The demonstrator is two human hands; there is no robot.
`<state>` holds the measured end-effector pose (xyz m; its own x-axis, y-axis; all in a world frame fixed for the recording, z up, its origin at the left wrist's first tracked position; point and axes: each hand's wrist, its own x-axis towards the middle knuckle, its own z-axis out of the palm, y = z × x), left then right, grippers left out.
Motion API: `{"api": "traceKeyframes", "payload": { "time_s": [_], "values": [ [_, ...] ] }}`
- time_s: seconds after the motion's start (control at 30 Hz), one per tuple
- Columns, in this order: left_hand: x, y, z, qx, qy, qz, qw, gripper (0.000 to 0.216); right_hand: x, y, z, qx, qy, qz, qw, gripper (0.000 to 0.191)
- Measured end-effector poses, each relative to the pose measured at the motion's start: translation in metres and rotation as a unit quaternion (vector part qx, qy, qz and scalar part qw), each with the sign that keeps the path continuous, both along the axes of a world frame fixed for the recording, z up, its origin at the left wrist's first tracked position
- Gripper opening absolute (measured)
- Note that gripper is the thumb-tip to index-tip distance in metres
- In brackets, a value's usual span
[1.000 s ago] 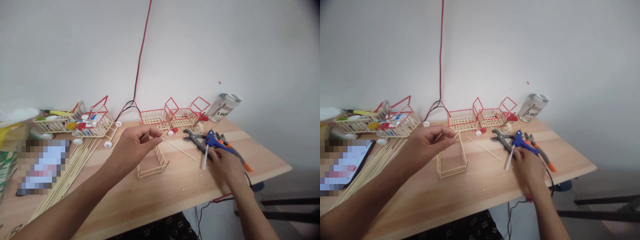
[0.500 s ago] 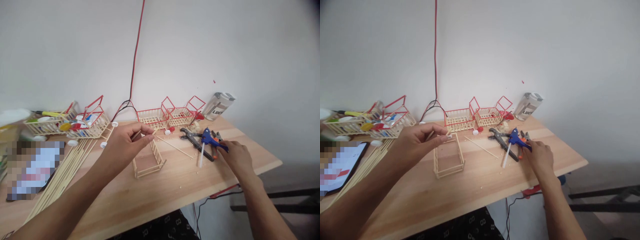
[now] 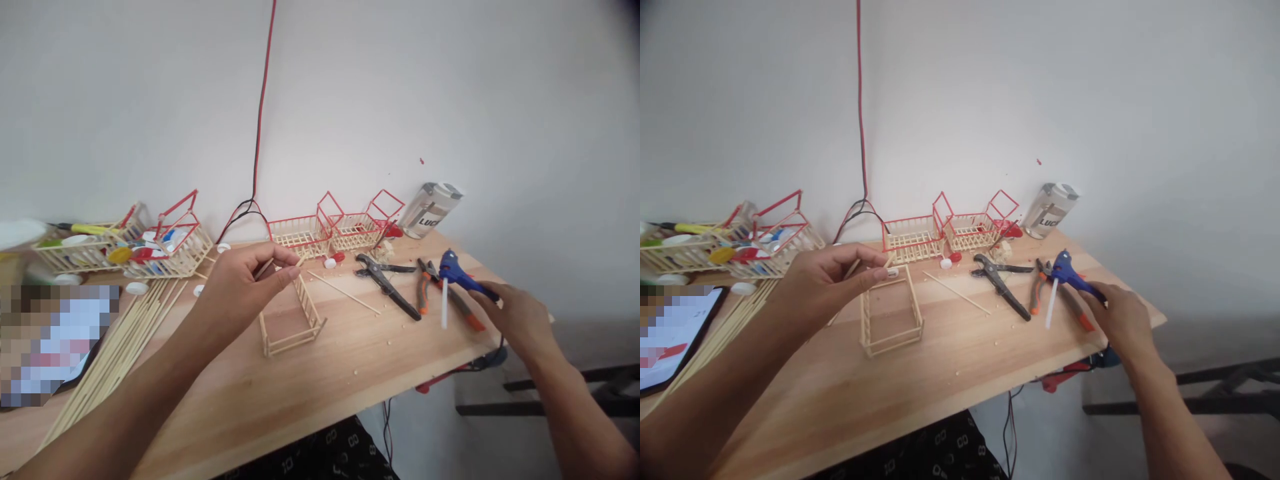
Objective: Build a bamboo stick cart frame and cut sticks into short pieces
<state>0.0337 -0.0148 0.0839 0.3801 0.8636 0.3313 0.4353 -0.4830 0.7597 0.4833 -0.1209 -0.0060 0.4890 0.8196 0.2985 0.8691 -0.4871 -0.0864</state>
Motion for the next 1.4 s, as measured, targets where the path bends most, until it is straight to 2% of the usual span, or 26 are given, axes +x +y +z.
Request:
{"api": "traceKeyframes", "payload": {
  "time_s": [0.23, 0.47, 0.63, 0.87, 1.4],
  "values": [
    [0.000, 0.000, 0.000, 0.004, 0.006, 0.001, 1.000, 0.019, 0.022, -0.001, -0.021, -0.009, 0.040, 0.067, 0.997, 0.026],
    [-0.003, -0.001, 0.001, 0.003, 0.013, 0.001, 1.000, 0.020, 0.027, 0.008, -0.022, -0.003, 0.045, 0.107, 0.993, 0.022],
    [-0.002, 0.001, -0.001, 0.001, 0.009, 0.002, 1.000, 0.020, 0.021, 0.007, -0.021, 0.003, 0.036, 0.094, 0.995, 0.018],
    [-0.003, 0.003, -0.003, -0.006, 0.005, 0.004, 1.000, 0.019, 0.009, -0.004, -0.015, 0.011, 0.025, 0.056, 0.998, 0.031],
    [-0.004, 0.004, -0.005, 0.005, 0.013, -0.005, 1.000, 0.020, 0.004, 0.001, -0.037, -0.010, 0.066, 0.037, 0.997, 0.027]
  ]
}}
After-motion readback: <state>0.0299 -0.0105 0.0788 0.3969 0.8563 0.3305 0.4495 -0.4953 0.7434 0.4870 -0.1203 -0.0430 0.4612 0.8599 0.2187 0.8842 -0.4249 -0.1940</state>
